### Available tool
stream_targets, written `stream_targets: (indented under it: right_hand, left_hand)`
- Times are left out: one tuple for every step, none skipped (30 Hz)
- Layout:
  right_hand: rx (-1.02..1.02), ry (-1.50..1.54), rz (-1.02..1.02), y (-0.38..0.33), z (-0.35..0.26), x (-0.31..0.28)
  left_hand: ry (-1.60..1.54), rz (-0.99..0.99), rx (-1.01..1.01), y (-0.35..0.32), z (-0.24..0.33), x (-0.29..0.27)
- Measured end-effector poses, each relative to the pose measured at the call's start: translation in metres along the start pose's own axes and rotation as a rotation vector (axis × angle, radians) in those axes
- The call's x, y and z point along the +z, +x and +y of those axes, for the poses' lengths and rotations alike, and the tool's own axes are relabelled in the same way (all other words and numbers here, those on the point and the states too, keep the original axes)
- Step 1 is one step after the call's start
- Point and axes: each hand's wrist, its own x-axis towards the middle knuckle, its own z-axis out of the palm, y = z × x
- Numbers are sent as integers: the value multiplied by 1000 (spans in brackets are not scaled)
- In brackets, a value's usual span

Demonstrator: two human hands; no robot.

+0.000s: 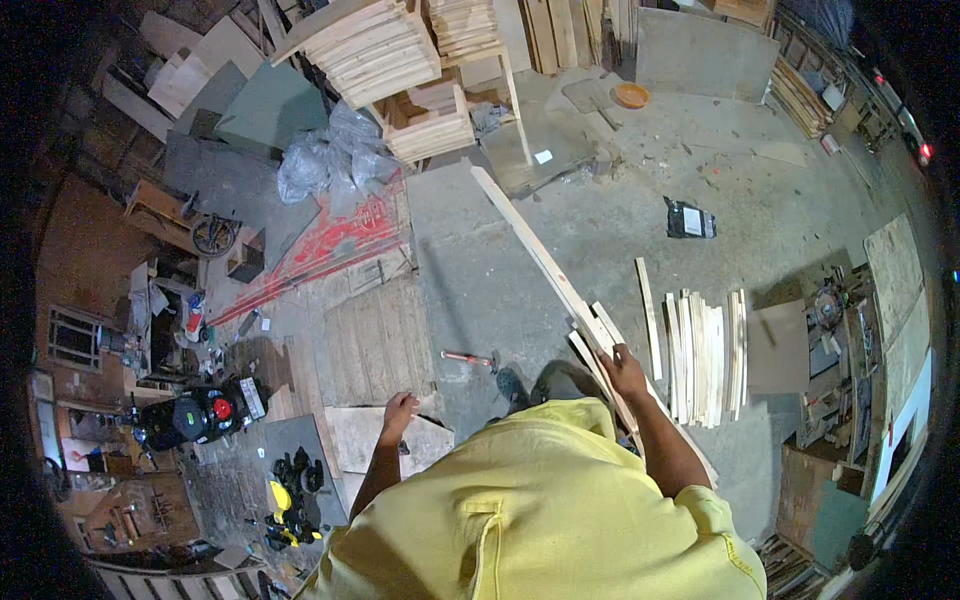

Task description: Assembling a rectangular wooden frame using wood glue and nails with a hammer.

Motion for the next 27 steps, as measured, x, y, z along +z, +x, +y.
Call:
stream_targets:
  right_hand:
    - [-65,28,44,7,-13,0]
    - [-128,58,85,13,-27,-1]
    - [-90,181,14,19,-41,-2]
    - [-87,181,14,25,-55,-4]
    - [-72,226,-60,30,-68,-7]
    - [-58,273,-136,36,-81,-9]
    - [-78,267,-170,42,-93,-11]
    - [-37,293,-202,49,-104,-13]
    - [-5,295,-228,57,-114,-13]
    - [23,315,-263,67,-122,-13]
    - [72,320,-292,77,-128,-12]
    - [69,280,-318,89,-134,-11]
    - [100,294,-341,103,-139,-9]
    - [191,258,-373,117,-144,-7]
    - [102,322,-390,131,-149,-6]
    - [127,281,-375,144,-155,-7]
    - [100,265,-358,157,-162,-9]
    - [23,316,-333,167,-169,-13]
    - [102,250,-367,176,-175,-18]
    - [204,177,-438,184,-180,-22]
    - [294,205,-448,191,-183,-25]
    - [286,240,-399,197,-185,-27]
    - [251,133,-368,201,-186,-26]
    - [204,28,-317,205,-186,-23]
    - [185,-9,-250,207,-185,-18]
    - [264,43,-239,209,-184,-13]
    - [157,96,-154,210,-183,-6]
  left_hand:
    - [-15,49,-70,9,9,-6]
    - [-35,103,-165,19,16,-10]
    - [-66,101,-192,27,21,-9]
    - [-57,91,-174,36,24,-7]
    - [-66,55,-205,44,24,-4]
    - [-55,23,-263,53,24,0]
    - [-36,-37,-262,62,22,5]
    - [-86,-84,-244,74,21,11]
    - [-146,-118,-218,86,19,17]
    - [-143,-147,-273,100,18,23]
    - [-187,-191,-241,116,19,27]
    - [-190,-235,-220,135,23,33]
    - [-144,-196,-181,153,28,45]
    - [-139,-215,-91,174,36,50]
    - [57,-263,-10,191,48,52]
    - [276,-312,18,213,65,55]
    - [260,-339,-28,234,85,56]
    - [257,-343,43,257,107,55]
    - [452,-406,106,284,134,53]
    - [653,-471,124,306,159,55]
    - [498,-409,152,320,183,56]
    - [473,-395,185,339,208,60]
    - [511,-364,202,355,231,63]
    - [566,-336,226,373,254,67]
    - [585,-357,232,390,274,72]
    - [602,-382,197,404,290,79]
    - [635,-408,148,414,301,85]
